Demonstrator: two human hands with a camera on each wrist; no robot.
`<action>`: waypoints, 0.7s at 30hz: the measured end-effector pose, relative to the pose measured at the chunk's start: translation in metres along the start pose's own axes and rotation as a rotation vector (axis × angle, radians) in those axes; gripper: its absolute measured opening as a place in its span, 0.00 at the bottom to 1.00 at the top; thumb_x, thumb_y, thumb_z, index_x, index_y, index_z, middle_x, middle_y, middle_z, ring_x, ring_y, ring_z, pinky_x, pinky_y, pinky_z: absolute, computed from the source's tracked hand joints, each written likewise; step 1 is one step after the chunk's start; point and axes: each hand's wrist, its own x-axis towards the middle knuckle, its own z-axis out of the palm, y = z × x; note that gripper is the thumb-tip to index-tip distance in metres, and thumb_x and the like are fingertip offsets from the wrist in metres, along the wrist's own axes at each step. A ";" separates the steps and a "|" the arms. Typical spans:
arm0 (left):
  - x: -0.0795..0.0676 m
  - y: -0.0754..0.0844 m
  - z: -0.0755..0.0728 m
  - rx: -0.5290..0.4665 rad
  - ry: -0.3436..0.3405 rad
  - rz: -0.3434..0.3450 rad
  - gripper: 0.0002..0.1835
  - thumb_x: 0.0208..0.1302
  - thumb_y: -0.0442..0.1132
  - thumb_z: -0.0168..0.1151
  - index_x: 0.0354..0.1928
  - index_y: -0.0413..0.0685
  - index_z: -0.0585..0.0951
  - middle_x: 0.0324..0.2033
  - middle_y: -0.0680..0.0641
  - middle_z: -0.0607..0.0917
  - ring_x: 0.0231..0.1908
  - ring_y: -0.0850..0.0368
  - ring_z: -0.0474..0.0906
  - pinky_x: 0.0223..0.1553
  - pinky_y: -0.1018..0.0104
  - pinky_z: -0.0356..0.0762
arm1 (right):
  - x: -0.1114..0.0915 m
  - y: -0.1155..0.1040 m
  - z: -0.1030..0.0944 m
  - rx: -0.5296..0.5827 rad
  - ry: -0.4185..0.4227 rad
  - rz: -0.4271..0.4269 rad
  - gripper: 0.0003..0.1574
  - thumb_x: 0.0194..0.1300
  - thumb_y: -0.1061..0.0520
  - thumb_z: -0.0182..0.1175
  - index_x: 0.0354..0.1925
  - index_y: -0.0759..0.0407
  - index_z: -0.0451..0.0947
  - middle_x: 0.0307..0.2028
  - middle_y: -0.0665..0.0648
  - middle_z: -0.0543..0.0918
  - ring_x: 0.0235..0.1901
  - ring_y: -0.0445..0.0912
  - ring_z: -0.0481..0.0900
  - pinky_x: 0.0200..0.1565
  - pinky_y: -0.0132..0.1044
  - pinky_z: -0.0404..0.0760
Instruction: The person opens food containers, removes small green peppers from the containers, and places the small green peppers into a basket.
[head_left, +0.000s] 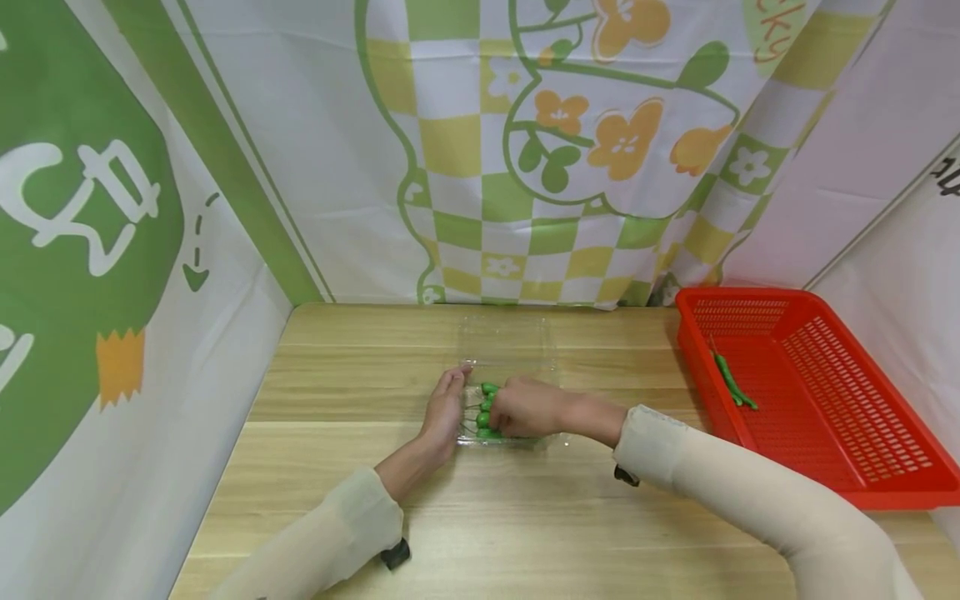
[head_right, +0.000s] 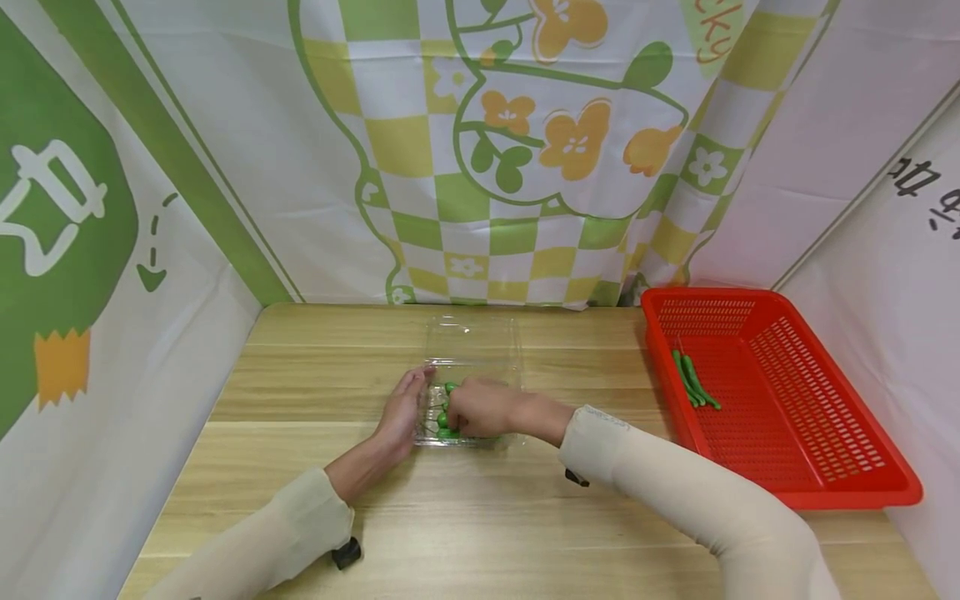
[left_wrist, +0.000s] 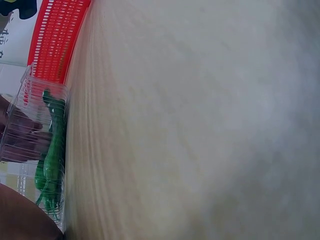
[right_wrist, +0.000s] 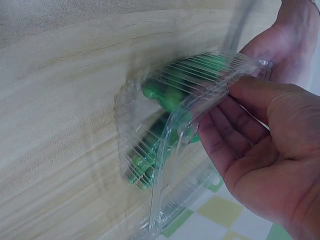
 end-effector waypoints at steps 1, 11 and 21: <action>0.000 0.000 0.000 0.002 0.002 0.000 0.25 0.88 0.45 0.34 0.75 0.41 0.68 0.80 0.39 0.64 0.83 0.41 0.48 0.83 0.42 0.41 | 0.001 0.000 0.001 -0.009 -0.002 -0.001 0.21 0.57 0.72 0.65 0.18 0.53 0.72 0.18 0.41 0.63 0.21 0.36 0.58 0.25 0.24 0.59; -0.001 0.000 0.000 -0.004 0.012 -0.001 0.25 0.88 0.44 0.35 0.74 0.41 0.69 0.80 0.39 0.64 0.82 0.40 0.48 0.83 0.41 0.42 | 0.005 -0.001 0.003 -0.031 -0.032 0.026 0.28 0.55 0.72 0.68 0.15 0.49 0.65 0.16 0.40 0.61 0.19 0.35 0.56 0.24 0.25 0.56; -0.001 0.000 0.000 0.004 0.006 0.000 0.25 0.88 0.44 0.35 0.75 0.42 0.68 0.80 0.40 0.63 0.82 0.39 0.48 0.83 0.41 0.42 | 0.008 -0.002 0.011 -0.149 -0.047 0.119 0.27 0.65 0.60 0.74 0.16 0.48 0.71 0.15 0.41 0.64 0.19 0.37 0.60 0.25 0.28 0.65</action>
